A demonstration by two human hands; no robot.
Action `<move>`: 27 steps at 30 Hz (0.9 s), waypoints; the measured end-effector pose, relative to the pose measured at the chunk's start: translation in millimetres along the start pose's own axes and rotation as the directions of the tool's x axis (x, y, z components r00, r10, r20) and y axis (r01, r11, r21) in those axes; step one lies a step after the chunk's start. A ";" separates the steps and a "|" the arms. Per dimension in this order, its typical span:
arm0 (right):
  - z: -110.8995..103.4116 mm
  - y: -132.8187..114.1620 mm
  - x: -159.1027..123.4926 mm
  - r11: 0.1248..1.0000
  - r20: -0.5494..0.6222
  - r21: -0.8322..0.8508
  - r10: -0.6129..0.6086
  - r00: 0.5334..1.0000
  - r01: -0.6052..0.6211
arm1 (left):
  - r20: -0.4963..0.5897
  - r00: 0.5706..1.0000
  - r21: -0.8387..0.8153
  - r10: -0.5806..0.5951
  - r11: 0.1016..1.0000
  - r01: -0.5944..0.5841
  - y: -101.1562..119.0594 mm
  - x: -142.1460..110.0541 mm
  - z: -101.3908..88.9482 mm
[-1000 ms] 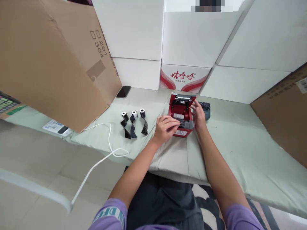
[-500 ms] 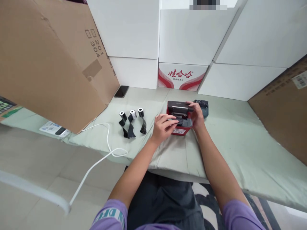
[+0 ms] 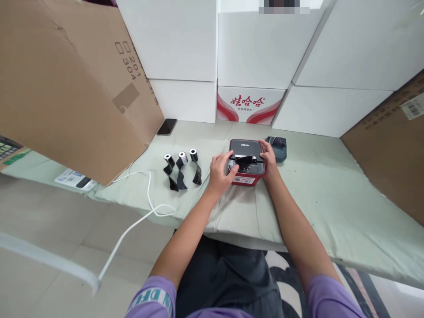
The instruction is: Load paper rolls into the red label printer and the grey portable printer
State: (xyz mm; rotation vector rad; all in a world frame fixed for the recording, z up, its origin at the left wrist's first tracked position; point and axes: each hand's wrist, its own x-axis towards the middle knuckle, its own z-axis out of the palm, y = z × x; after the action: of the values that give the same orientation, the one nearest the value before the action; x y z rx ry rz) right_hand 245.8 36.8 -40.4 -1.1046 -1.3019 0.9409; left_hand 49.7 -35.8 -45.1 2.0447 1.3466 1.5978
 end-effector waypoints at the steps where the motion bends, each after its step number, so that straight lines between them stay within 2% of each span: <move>1: 0.0 0.8 0.2 1.000 0.008 0.012 0.013 1.000 -0.013 | 0.004 1.000 -0.005 -0.007 1.000 0.007 -0.6 0.0 0.4; 8: -1.4 3.1 2.7 1.000 0.013 -0.002 0.021 1.000 -0.021 | 0.009 1.000 -0.042 -0.015 0.999 0.015 -5.6 0.1 5.1; 16: -0.4 0.6 0.2 0.989 0.066 -0.144 -0.019 0.998 0.028 | 0.012 1.000 -0.084 -0.028 0.996 0.029 -8.3 0.8 8.2; 22: -0.8 1.4 2.0 0.996 0.060 -0.086 -0.024 0.998 0.029 | 0.015 0.999 -0.118 -0.049 0.992 0.050 -8.3 0.4 8.4; 27: 0.1 4.5 3.5 0.991 0.060 -0.132 -0.017 0.998 0.024 | -0.006 0.998 -0.129 -0.058 0.990 0.057 -8.3 -1.3 9.0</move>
State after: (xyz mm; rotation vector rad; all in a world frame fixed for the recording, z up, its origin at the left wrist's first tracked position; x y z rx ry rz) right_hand 246.3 41.3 -43.9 -1.1702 -1.4384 0.8880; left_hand 53.1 -29.0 -54.9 1.9089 1.2580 1.6272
